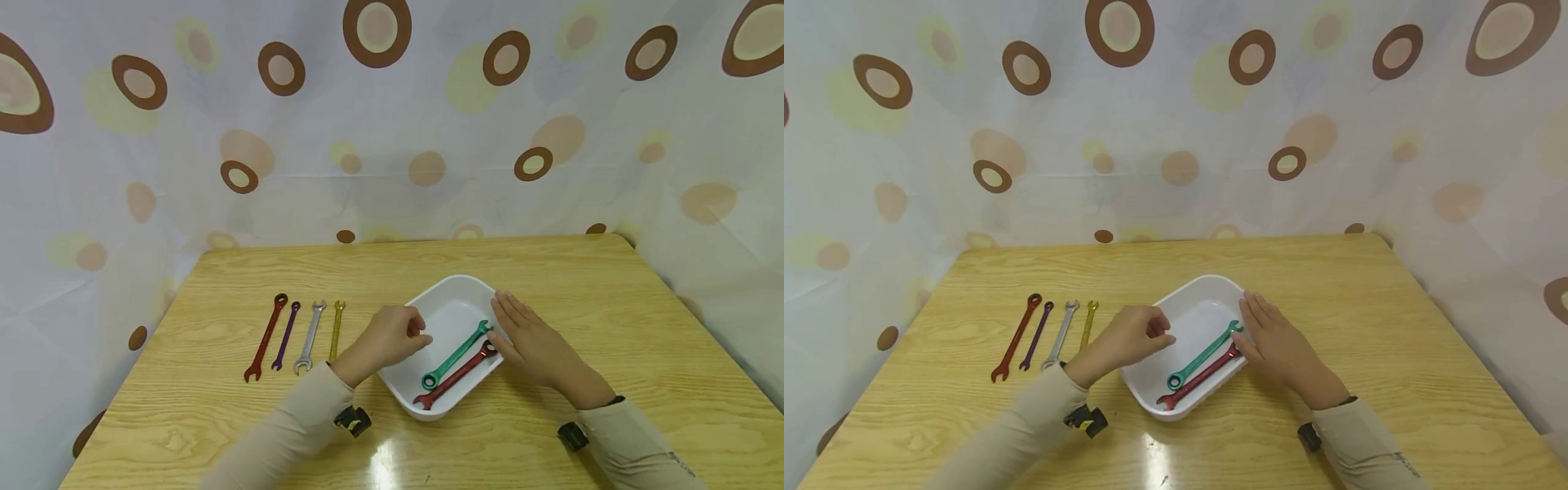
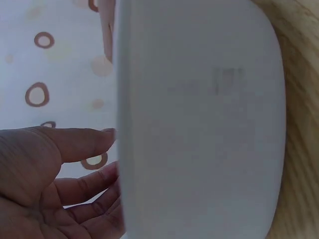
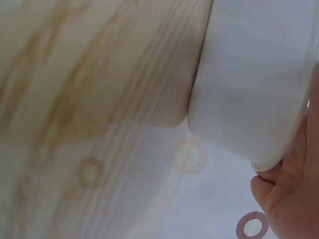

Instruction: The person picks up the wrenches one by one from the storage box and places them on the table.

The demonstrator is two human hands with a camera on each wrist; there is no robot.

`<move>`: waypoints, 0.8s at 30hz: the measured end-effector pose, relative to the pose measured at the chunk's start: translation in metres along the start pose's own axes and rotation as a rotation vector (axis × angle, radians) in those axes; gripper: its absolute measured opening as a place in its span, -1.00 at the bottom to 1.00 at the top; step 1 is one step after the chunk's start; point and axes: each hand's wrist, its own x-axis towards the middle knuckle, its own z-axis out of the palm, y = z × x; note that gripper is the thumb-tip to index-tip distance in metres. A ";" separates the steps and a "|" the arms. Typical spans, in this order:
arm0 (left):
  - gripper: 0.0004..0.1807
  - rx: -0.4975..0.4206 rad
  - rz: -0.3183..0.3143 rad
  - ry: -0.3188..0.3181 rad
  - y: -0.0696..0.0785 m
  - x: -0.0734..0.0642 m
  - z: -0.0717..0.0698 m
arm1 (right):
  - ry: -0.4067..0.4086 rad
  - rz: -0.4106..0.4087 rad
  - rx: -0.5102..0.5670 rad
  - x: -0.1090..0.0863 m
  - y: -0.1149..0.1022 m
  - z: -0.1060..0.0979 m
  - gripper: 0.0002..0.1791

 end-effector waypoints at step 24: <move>-0.82 0.127 0.017 -0.112 0.006 0.019 0.064 | 0.023 -0.001 -0.006 0.000 -0.001 0.001 -0.31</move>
